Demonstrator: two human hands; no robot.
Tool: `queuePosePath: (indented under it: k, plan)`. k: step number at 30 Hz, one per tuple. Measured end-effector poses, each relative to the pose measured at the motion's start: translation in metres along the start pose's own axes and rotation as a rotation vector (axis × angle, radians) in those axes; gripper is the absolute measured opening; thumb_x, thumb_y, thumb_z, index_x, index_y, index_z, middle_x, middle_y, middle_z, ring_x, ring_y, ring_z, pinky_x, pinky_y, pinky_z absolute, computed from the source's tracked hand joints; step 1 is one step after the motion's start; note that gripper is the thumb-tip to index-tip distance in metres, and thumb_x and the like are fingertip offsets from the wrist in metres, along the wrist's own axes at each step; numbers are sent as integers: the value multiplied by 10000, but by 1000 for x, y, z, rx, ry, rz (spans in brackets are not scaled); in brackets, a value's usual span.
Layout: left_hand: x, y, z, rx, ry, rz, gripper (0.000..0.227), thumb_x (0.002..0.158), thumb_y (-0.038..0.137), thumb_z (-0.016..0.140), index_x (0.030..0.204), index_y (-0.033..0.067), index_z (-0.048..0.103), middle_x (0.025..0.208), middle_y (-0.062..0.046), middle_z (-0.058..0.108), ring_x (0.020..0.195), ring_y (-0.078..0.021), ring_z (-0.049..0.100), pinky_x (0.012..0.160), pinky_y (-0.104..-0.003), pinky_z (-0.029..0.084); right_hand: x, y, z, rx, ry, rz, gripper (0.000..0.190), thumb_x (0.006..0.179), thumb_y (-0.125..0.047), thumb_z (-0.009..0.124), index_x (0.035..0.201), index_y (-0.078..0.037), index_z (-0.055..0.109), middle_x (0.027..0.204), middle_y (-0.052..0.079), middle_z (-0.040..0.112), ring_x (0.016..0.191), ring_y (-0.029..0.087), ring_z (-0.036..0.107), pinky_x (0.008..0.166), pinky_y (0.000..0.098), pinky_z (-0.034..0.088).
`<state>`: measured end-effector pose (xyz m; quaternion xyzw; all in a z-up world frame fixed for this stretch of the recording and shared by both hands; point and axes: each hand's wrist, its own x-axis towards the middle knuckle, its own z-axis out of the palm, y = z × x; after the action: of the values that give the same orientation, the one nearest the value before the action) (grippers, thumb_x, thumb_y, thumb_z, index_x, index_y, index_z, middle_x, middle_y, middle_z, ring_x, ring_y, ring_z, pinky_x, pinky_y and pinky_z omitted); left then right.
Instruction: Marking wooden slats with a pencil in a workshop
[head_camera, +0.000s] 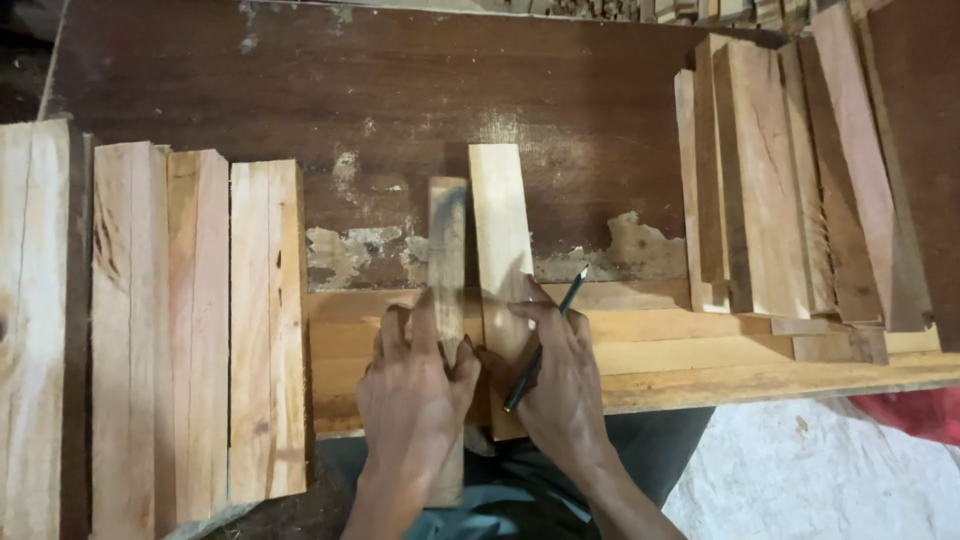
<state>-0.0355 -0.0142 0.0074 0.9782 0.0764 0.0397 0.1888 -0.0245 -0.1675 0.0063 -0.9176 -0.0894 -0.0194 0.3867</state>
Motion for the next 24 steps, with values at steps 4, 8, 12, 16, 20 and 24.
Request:
queuePosePath:
  k: [4,8,12,16,20,24]
  plan:
    - [9,-10,14,-85,6,-28,699,787,216,774,1433,73,548,1098,-156,630,731,-243,722,532,-361,674,-11,3,-1,0,-23,-27,695,543,73,524,1219,-88,541,1504,158,543,1116,408,514,894,437,439]
    - [12,-3,10,-145,95,-11,640,870,394,702,1424,122,532,1208,-163,626,634,-291,707,485,-428,622,-23,-1,-2,85,-13,-85,561,682,5,637,1223,-69,510,1526,199,522,1191,424,521,863,434,459]
    - [24,5,17,-259,143,93,613,889,326,793,1386,40,576,1054,-97,680,606,-153,711,503,-297,634,-19,-8,-12,186,9,-13,468,762,-42,697,1210,-80,567,1530,129,563,1153,288,582,863,400,522]
    - [31,18,15,-211,7,18,679,900,418,657,1492,132,490,1193,-222,585,752,-332,732,590,-457,671,-20,12,-10,267,-31,-13,542,734,79,556,1266,-23,557,1549,169,523,1351,309,560,951,376,535]
    - [30,21,17,-213,-56,-24,715,855,383,711,1490,163,467,1254,-182,558,808,-323,707,656,-495,646,-21,17,-10,301,-58,10,549,722,99,467,1239,-61,560,1506,144,571,1188,285,597,829,344,509]
    - [30,27,10,-270,-83,-28,801,826,373,803,1506,157,438,1381,-221,510,693,-306,741,739,-532,642,-18,15,-13,399,-33,-43,447,838,164,500,1235,-32,553,1506,190,564,1408,317,577,857,311,547]
